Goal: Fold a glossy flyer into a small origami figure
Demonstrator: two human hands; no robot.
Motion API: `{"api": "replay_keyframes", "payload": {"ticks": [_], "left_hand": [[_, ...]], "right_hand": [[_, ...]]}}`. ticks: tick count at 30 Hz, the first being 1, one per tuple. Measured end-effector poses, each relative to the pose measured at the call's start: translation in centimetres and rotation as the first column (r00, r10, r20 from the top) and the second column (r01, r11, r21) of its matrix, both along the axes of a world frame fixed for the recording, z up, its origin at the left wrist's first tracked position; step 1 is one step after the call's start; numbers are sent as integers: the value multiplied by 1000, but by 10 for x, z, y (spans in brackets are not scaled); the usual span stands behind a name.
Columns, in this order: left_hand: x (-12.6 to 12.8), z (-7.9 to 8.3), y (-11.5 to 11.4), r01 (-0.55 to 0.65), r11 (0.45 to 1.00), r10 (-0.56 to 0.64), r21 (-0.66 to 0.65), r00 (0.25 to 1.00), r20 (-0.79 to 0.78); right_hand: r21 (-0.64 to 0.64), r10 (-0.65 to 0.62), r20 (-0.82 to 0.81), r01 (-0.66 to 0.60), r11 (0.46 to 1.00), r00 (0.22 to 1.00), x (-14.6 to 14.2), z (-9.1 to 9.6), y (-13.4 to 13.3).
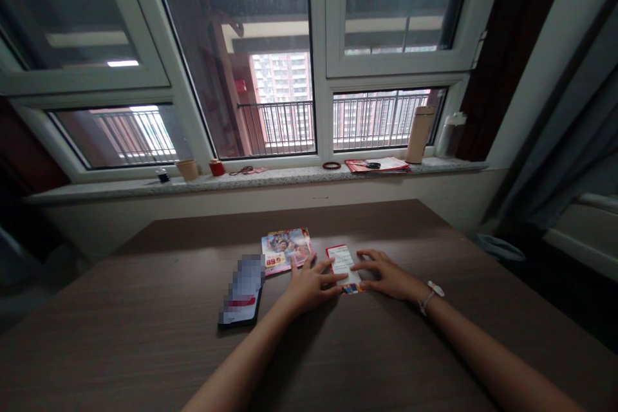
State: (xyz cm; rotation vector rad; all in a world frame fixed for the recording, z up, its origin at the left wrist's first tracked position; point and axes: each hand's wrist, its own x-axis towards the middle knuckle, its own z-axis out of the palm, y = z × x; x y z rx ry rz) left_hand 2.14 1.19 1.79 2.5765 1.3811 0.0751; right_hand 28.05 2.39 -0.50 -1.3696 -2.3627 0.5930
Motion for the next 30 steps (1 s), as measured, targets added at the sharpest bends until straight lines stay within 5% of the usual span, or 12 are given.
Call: {"api": "replay_keyframes", "payload": {"ticks": [11, 24, 30], "left_hand": [[1, 3, -2, -7, 1000, 7, -16, 1000, -5], [-2, 5, -6, 18, 1000, -18, 1, 998, 61], [4, -5, -3, -64, 997, 57, 43, 988, 145]], "right_hand": [[-73, 51, -30, -53, 996, 998, 11, 3, -2], [-14, 13, -77, -14, 1000, 997, 0, 10, -15], [112, -52, -109, 64, 992, 993, -8, -2, -12]]}}
